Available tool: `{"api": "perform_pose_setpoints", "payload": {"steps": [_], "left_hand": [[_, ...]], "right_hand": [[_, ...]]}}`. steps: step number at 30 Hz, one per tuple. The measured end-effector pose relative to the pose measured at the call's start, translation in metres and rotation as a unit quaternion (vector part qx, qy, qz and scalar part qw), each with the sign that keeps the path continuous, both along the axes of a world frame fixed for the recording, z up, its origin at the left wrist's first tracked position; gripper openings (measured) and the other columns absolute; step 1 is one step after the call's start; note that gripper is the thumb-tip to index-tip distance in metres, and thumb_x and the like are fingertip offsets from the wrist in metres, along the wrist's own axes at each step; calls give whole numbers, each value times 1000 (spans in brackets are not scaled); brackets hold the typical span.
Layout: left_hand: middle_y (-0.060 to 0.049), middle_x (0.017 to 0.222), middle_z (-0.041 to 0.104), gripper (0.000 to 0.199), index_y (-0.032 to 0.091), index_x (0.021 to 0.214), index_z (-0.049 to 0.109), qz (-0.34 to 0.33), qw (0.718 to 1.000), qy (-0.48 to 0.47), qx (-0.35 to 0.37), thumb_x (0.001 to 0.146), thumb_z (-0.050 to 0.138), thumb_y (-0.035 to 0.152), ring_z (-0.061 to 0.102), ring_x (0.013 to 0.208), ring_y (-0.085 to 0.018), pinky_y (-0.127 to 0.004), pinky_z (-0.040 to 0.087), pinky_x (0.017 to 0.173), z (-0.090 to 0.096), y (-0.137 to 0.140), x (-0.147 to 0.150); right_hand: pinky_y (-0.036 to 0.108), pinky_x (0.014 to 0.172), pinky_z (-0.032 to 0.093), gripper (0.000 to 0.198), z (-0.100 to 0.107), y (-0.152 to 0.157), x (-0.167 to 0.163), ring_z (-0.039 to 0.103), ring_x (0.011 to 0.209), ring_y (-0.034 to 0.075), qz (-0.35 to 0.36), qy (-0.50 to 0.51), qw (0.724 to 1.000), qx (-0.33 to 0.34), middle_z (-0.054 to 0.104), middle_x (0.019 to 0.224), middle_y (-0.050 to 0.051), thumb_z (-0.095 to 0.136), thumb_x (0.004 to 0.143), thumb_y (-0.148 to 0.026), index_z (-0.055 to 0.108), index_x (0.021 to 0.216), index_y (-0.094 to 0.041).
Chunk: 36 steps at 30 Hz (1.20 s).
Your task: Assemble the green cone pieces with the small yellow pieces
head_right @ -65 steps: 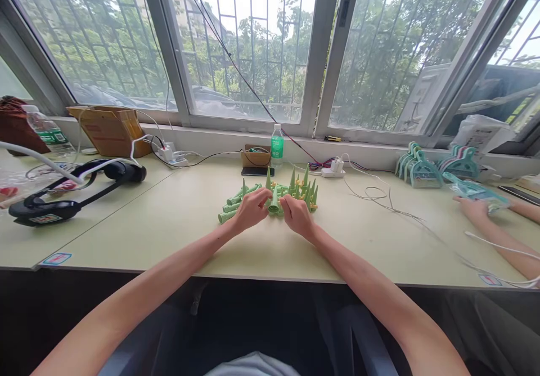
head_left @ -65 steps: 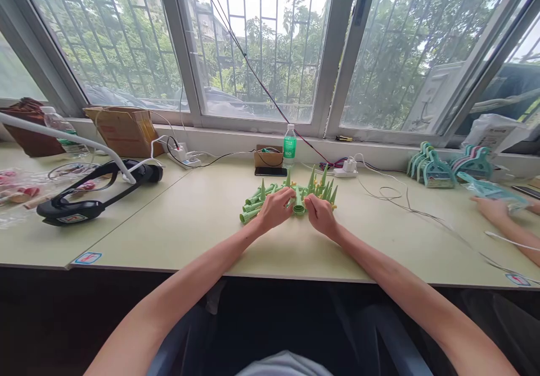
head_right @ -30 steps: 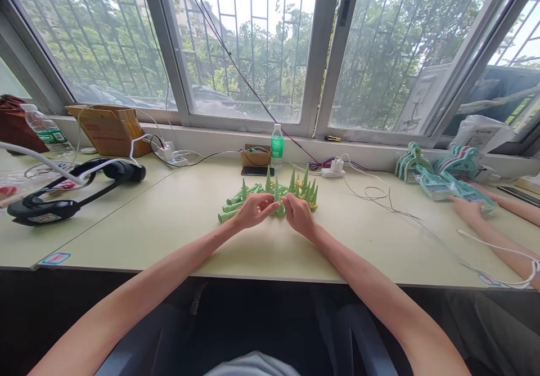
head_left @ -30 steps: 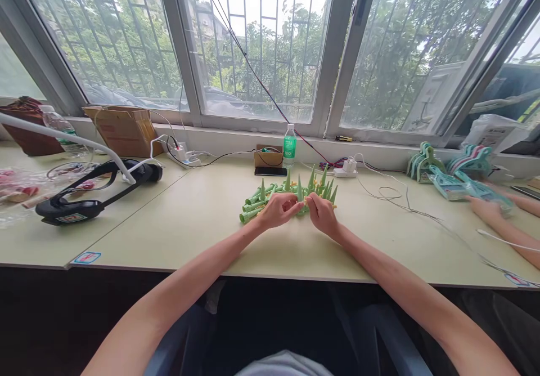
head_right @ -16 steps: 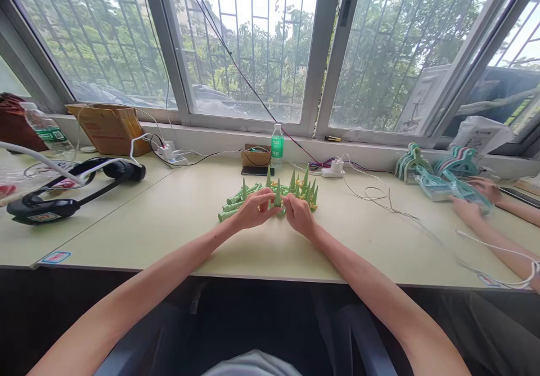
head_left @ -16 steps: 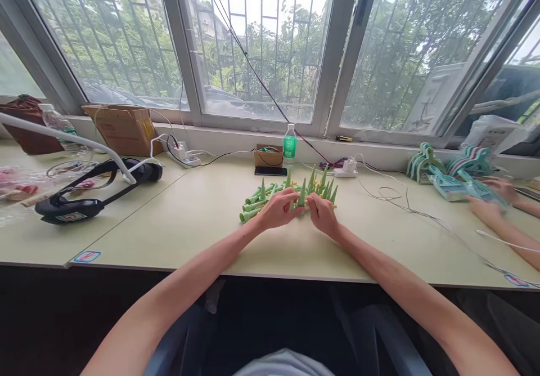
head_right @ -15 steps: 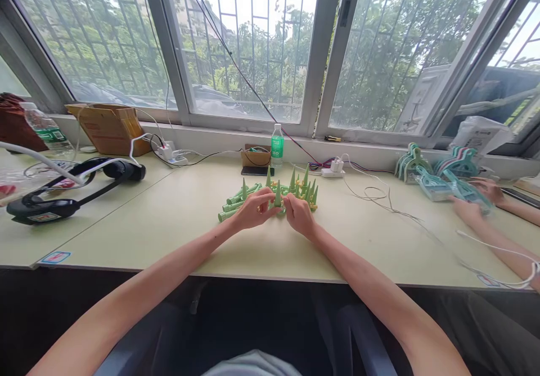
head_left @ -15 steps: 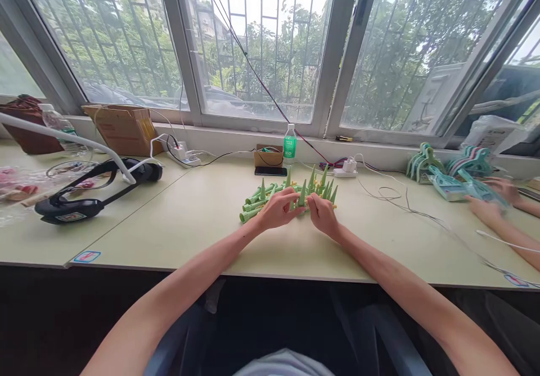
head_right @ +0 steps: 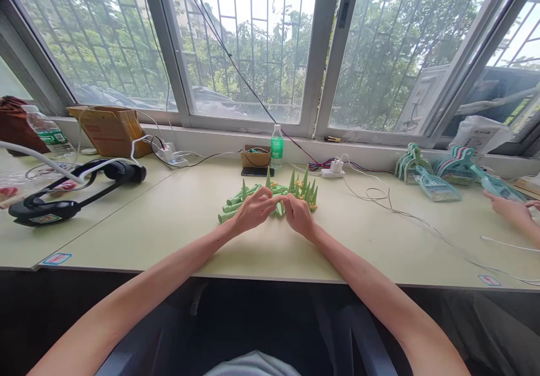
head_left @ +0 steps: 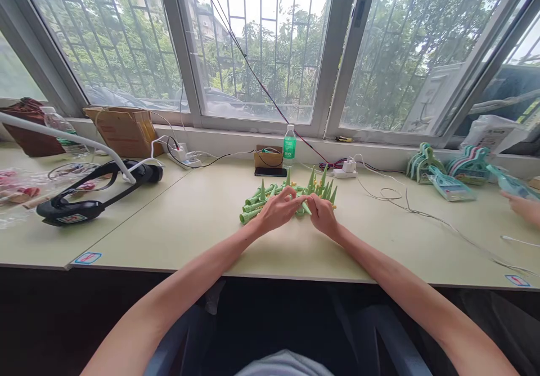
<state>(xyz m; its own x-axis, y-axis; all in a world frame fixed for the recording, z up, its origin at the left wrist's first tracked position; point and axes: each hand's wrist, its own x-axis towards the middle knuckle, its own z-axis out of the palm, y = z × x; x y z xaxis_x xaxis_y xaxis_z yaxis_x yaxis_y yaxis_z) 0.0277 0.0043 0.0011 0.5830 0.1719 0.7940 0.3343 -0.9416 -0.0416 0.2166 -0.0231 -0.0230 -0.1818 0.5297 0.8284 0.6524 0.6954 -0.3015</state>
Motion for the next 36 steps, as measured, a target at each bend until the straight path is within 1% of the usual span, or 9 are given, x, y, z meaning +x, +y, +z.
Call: {"api": "perform_pose_setpoints", "payload": {"steps": [4, 7, 12, 15, 21, 28, 30, 33, 36], "left_hand": [[-5, 98, 49, 26, 24, 116, 58, 9, 1000, 12, 5, 95, 43, 21, 41, 52, -3, -20, 36, 49, 0, 0, 0], [-4, 99, 49, 24, 23, 115, 58, 5, 1000, -10, -12, 94, 46, 21, 43, 53, -3, -20, 36, 49, 1, 0, 2], [-4, 103, 51, 30, 23, 119, 55, 2, 993, -62, -103, 89, 54, 22, 42, 51, -1, -19, 40, 52, 2, 2, 4], [-1, 97, 51, 34, 22, 117, 54, 2, 983, -93, -157, 84, 59, 21, 43, 51, -1, -18, 42, 53, 2, 3, 3], [2, 87, 51, 28, 19, 104, 48, -32, 956, -132, -261, 79, 61, 22, 44, 46, -1, -16, 37, 44, 3, -3, 7], [3, 79, 50, 16, 19, 97, 45, -40, 934, -169, -312, 89, 52, 32, 41, 45, -1, -14, 33, 42, 7, -7, 11], [3, 73, 48, 21, 18, 89, 47, -46, 930, -169, -324, 91, 50, 38, 37, 44, -2, -14, 29, 40, 8, -6, 11], [5, 61, 39, 36, 15, 73, 46, -68, 922, -130, -357, 91, 49, 45, 30, 43, -2, -16, 21, 39, 9, -7, 10], [6, 57, 34, 42, 16, 67, 42, -86, 908, -102, -397, 89, 52, 50, 30, 42, -3, -17, 18, 39, 10, -9, 11]], "right_hand": [[24, 47, 23, 35, 0, 0, -1, 25, 45, 9, 2, 4, 1000, -4, 29, 53, -7, 29, 101, -32, 32, 68, -22], [24, 47, 23, 35, 0, 0, -2, 24, 45, 9, -1, 10, 1000, -1, 29, 54, -7, 28, 102, -34, 31, 68, -22], [22, 48, 25, 34, -1, 0, -4, 26, 47, 9, 7, 28, 1000, -2, 32, 56, -6, 30, 102, -34, 32, 69, -22], [22, 49, 27, 34, 0, -1, -4, 28, 47, 9, -2, 36, 999, 4, 35, 57, -6, 32, 101, -33, 34, 70, -21], [21, 49, 28, 32, 0, -1, -3, 31, 48, 9, -13, 54, 998, 13, 37, 57, -5, 34, 100, -33, 40, 72, -21], [21, 50, 28, 29, 2, -2, -4, 32, 49, 9, -33, 61, 997, 16, 40, 57, -5, 36, 100, -32, 46, 76, -20], [21, 50, 28, 29, 3, -3, -4, 32, 49, 9, -37, 62, 997, 19, 40, 57, -5, 36, 100, -32, 46, 76, -20], [21, 51, 28, 28, 4, -4, -4, 33, 49, 9, -33, 59, 998, 20, 41, 58, -5, 37, 100, -31, 46, 76, -20], [21, 52, 30, 28, 5, -4, -4, 34, 50, 9, -22, 52, 998, 20, 43, 59, -4, 36, 100, -31, 46, 76, -20]]}}
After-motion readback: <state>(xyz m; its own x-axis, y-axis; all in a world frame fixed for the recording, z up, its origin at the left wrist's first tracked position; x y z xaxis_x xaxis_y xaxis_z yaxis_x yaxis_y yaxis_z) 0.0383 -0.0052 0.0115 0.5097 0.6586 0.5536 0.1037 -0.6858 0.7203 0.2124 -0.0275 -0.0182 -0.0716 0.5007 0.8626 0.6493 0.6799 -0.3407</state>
